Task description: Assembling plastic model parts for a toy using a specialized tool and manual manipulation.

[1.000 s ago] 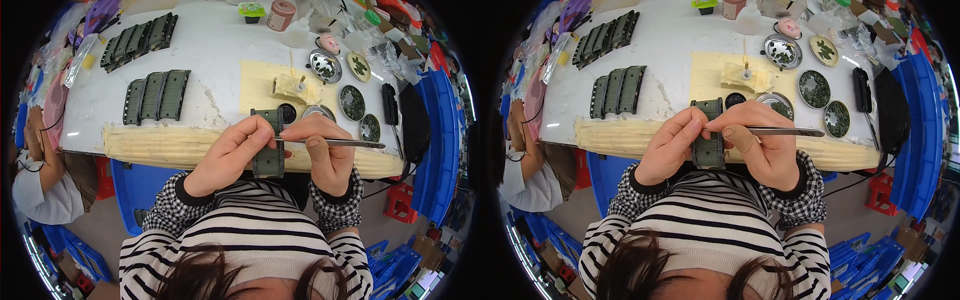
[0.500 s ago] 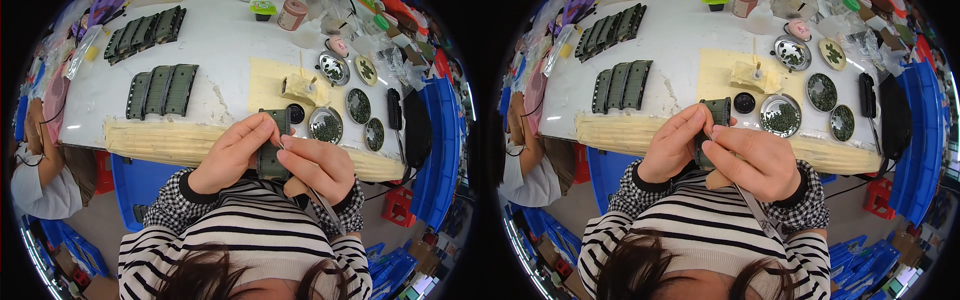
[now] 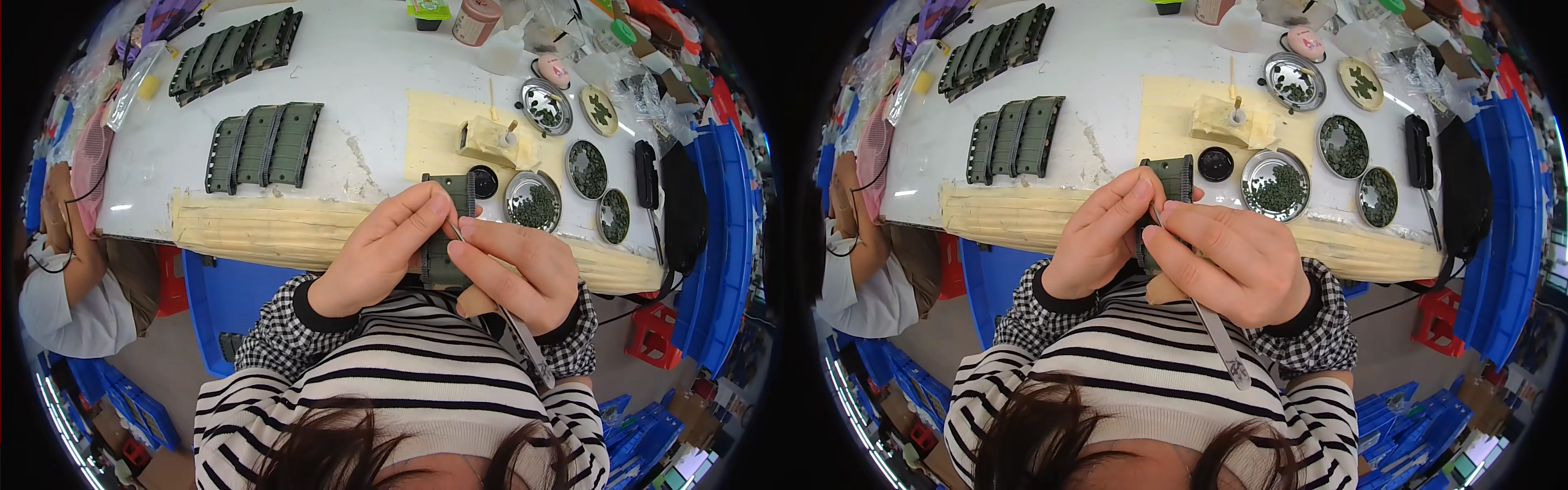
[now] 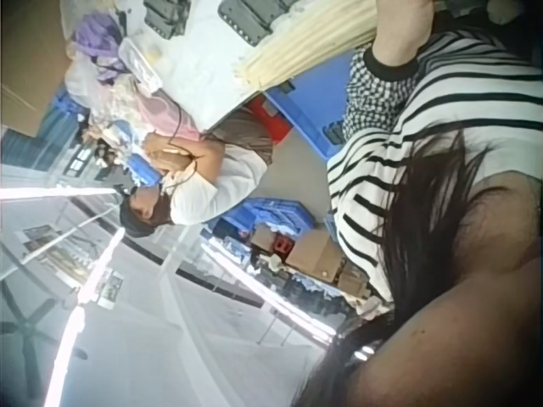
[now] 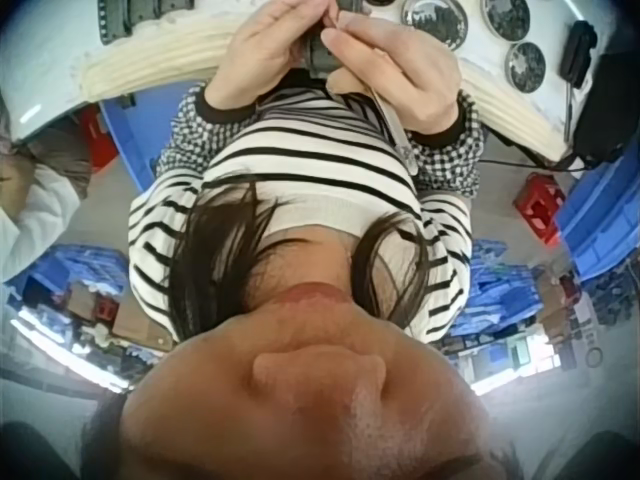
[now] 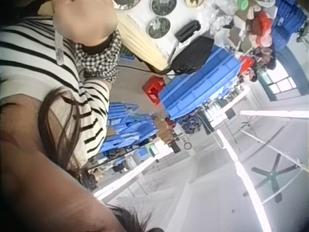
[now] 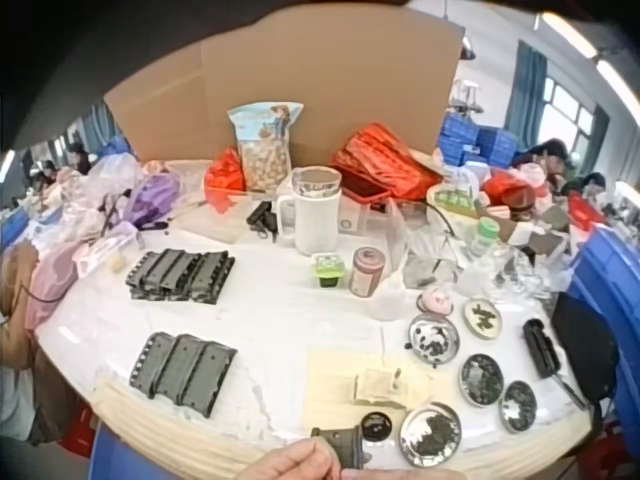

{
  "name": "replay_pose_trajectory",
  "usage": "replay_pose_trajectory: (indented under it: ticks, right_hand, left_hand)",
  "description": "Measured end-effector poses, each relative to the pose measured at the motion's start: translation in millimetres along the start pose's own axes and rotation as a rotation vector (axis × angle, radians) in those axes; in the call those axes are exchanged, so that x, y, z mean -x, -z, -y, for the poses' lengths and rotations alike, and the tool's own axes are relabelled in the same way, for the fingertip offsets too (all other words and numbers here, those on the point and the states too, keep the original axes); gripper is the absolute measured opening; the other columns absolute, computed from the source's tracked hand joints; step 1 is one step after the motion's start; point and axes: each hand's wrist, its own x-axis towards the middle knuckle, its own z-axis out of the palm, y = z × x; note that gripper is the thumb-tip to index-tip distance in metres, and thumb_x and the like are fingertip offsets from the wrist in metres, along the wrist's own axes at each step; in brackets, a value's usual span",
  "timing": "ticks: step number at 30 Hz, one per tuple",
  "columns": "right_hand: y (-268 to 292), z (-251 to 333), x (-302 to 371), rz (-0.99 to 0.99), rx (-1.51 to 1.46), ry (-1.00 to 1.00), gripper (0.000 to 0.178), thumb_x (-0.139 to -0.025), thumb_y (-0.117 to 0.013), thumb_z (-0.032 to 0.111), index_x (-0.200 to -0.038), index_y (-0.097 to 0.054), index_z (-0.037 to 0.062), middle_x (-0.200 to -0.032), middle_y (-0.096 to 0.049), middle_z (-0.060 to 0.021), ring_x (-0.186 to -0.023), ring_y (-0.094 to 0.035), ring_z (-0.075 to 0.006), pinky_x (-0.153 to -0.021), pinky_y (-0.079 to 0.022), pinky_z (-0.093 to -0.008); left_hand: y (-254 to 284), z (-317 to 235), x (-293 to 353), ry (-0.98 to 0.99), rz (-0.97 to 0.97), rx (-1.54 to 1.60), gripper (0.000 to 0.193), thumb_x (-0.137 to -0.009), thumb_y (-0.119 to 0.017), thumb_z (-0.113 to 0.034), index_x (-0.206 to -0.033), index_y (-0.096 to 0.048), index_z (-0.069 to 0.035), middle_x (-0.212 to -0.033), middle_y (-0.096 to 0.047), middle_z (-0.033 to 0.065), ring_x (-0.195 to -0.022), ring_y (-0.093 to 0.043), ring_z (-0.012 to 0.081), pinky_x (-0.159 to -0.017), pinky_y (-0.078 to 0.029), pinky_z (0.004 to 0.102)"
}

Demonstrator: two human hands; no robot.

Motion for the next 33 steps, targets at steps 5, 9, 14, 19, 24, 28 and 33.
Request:
replay_pose_trajectory:
  ticks: [5, 9, 14, 19, 24, 28, 33]
  right_hand:
    - [-2, 0, 1, -0.008, -0.008, 0.002, 0.031, -0.071, -0.068, 0.016, -0.096, -0.067, -0.002, -0.094, -0.065, -0.0147, -0.083, -0.068, -0.0246, -0.067, -0.058, -0.0306]
    - [-2, 3, 1, -0.02, -0.016, -0.02, 0.03, -0.075, -0.07, 0.019, -0.096, -0.067, -0.0016, -0.093, -0.065, -0.0139, -0.083, -0.068, -0.0248, -0.066, -0.057, -0.0301]
    - [6, -3, 8, -0.077, -0.228, -0.232, 0.027, -0.078, -0.069, 0.016, -0.098, -0.067, -0.0017, -0.094, -0.066, -0.0143, -0.082, -0.068, -0.0264, -0.067, -0.055, -0.0327]
    - [-15, -20, 26, -0.424, -0.459, -0.694, 0.017, -0.095, -0.053, 0.007, -0.094, -0.068, -0.0018, -0.078, -0.062, -0.0088, -0.07, -0.056, -0.0169, -0.065, -0.045, -0.0246]
    - [-28, -32, 34, -0.298, -0.2, -0.695, 0.014, -0.093, -0.058, 0.008, -0.09, -0.068, 0.0001, -0.078, -0.064, -0.0079, -0.072, -0.055, -0.0197, -0.065, -0.043, -0.0299]
    - [-32, -36, 34, -0.27, -0.117, -0.669, 0.012, -0.091, -0.06, 0.01, -0.089, -0.069, 0.0014, -0.082, -0.067, -0.0082, -0.074, -0.055, -0.0222, -0.066, -0.044, -0.0311]
    - [-34, -37, 35, -0.242, -0.074, -0.654, 0.012, -0.09, -0.062, 0.011, -0.09, -0.069, 0.0022, -0.083, -0.067, -0.0076, -0.074, -0.055, -0.0231, -0.067, -0.044, -0.0315]
  left_hand:
    - [4, 1, 0, -0.022, 0.031, -0.097, 0.03, -0.105, -0.035, -0.025, -0.092, -0.05, -0.002, -0.114, -0.059, 0.015, -0.104, -0.052, 0.015, -0.094, -0.041, 0.0304]
    - [5, 0, 1, -0.043, 0.034, -0.244, 0.031, -0.105, -0.036, -0.026, -0.093, -0.051, -0.002, -0.118, -0.058, 0.016, -0.102, -0.053, 0.013, -0.091, -0.042, 0.0276]
    - [1, -6, 5, -0.047, -0.02, -0.055, 0.027, -0.103, -0.039, -0.02, -0.122, -0.047, -0.003, -0.125, -0.054, 0.0174, -0.109, -0.056, 0.0168, -0.091, -0.049, 0.0303]
    - [4, -12, 5, -0.139, -0.167, 0.058, 0.056, -0.094, -0.049, -0.004, -0.145, -0.026, -0.007, -0.135, -0.047, 0.0179, -0.115, -0.057, 0.0265, -0.093, -0.053, 0.0398]
    - [16, -12, 2, -0.133, -0.235, 0.26, 0.059, -0.091, -0.054, -0.001, -0.145, -0.028, -0.004, -0.134, -0.049, 0.015, -0.116, -0.057, 0.0272, -0.096, -0.052, 0.0427]
    - [18, -8, 1, -0.121, -0.235, 0.316, 0.056, -0.091, -0.055, -0.002, -0.142, -0.032, -0.004, -0.13, -0.051, 0.0131, -0.118, -0.055, 0.027, -0.101, -0.048, 0.0437]
    - [15, -9, 3, -0.139, -0.294, 0.426, 0.052, -0.091, -0.054, -0.001, -0.14, -0.036, -0.005, -0.128, -0.053, 0.0134, -0.122, -0.053, 0.0269, -0.102, -0.048, 0.0435]
